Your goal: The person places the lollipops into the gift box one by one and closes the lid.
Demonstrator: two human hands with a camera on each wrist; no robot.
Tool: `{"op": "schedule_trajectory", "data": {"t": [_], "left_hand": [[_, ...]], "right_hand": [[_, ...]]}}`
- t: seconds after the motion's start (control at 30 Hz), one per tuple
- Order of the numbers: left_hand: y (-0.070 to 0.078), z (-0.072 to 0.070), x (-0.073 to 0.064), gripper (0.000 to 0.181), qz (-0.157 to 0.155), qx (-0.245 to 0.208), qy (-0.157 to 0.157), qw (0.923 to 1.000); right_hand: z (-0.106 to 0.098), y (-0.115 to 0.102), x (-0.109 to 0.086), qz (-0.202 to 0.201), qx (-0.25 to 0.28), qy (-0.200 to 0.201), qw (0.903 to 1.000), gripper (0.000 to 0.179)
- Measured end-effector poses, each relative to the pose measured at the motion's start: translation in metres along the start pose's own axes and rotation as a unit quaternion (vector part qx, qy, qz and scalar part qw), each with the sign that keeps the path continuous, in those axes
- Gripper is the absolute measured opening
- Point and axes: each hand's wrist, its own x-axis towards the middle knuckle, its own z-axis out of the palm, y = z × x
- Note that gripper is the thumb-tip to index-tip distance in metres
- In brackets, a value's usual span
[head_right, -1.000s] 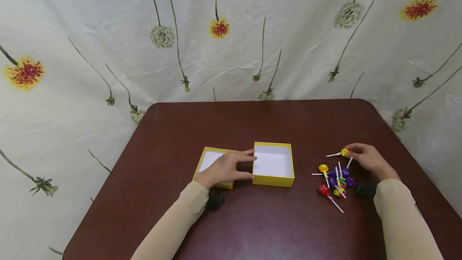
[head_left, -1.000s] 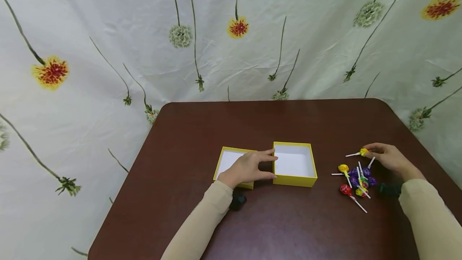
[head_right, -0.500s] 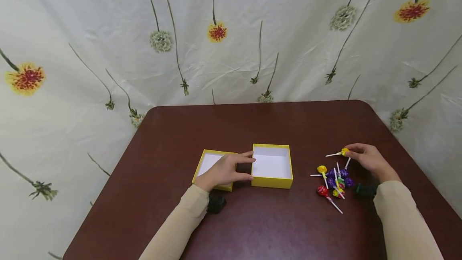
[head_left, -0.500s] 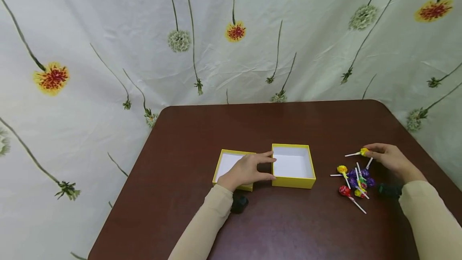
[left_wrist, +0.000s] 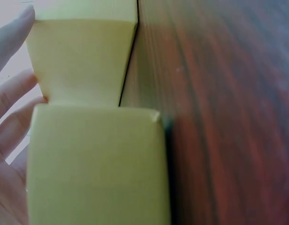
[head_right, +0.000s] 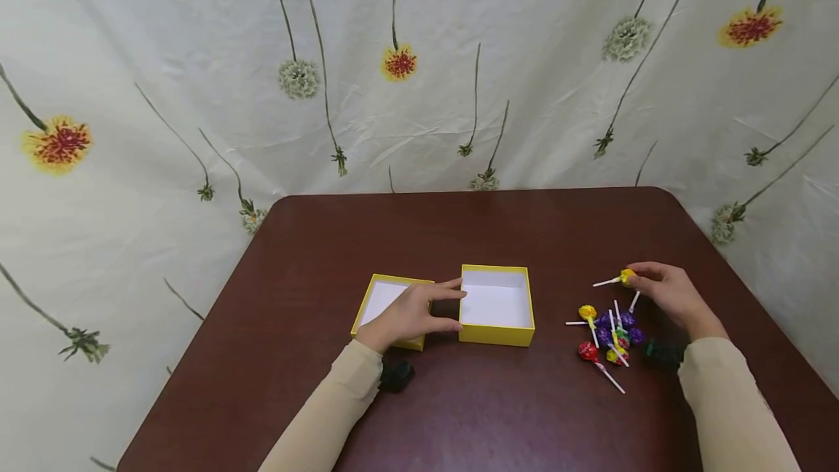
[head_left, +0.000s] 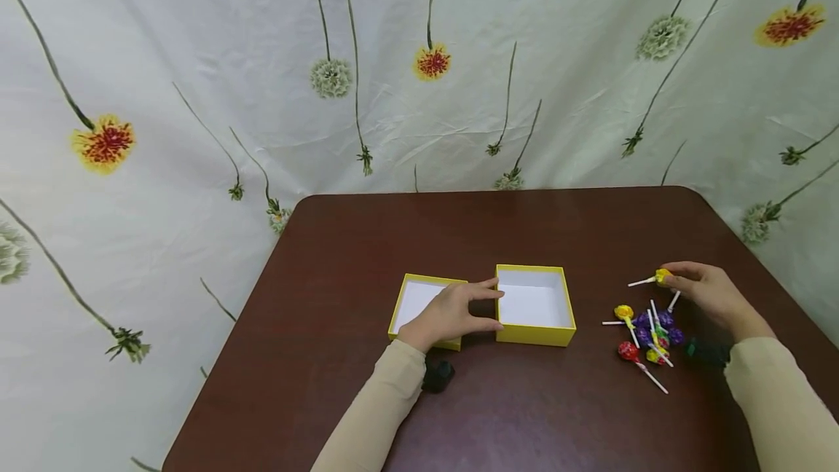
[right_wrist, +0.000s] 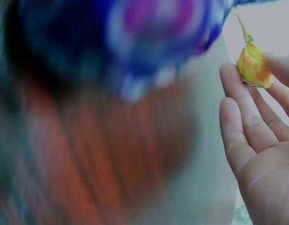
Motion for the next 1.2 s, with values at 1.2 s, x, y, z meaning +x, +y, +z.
{"op": "schedule_trajectory", "data": {"t": [1.2], "left_hand": [[0.001, 0.003, 0.0, 0.057, -0.008, 0.002, 0.005, 1.0]], "right_hand": [[0.019, -0.064, -0.002, -0.096, 0.061, 0.066, 0.9913, 0.047]]}}
